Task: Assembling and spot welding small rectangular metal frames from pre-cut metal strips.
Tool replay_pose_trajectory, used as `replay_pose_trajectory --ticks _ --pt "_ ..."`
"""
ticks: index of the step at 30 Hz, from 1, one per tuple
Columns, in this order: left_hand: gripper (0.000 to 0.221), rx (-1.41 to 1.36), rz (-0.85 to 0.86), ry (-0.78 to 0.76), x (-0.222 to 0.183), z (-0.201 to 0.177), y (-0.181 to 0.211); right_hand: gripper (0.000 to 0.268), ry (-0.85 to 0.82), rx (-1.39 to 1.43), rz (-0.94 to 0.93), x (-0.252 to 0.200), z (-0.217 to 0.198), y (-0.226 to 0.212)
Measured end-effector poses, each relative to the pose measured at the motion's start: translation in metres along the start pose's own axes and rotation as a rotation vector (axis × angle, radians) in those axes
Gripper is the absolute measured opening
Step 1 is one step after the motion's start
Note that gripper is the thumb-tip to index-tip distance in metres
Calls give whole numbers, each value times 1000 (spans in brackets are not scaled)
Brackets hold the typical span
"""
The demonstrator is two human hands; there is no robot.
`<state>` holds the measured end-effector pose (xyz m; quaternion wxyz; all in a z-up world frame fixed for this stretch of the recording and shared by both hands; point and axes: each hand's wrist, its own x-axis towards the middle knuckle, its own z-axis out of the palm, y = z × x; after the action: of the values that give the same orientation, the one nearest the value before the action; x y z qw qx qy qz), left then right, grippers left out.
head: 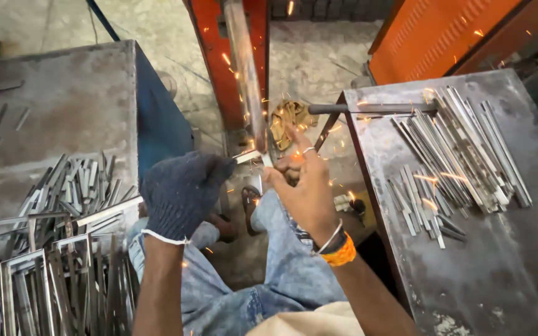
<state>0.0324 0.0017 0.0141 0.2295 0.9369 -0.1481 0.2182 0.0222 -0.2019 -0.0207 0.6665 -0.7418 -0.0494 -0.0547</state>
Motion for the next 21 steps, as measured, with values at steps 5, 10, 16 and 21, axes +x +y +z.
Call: replay_pose_trajectory --ticks 5,10,16,21 --pt "26 -44 -1 -63 -8 -11 9 93 11 42 -97 -13 -10 -3" --pt "24 -202 -23 -109 -34 -15 -5 92 50 -82 -92 -24 -41 13" --pt "18 -92 -190 -148 -81 20 -39 67 106 -935 -382 -28 -41 22" --pt "19 -183 -93 -97 -90 45 -24 57 -267 -771 -692 -38 36 48"
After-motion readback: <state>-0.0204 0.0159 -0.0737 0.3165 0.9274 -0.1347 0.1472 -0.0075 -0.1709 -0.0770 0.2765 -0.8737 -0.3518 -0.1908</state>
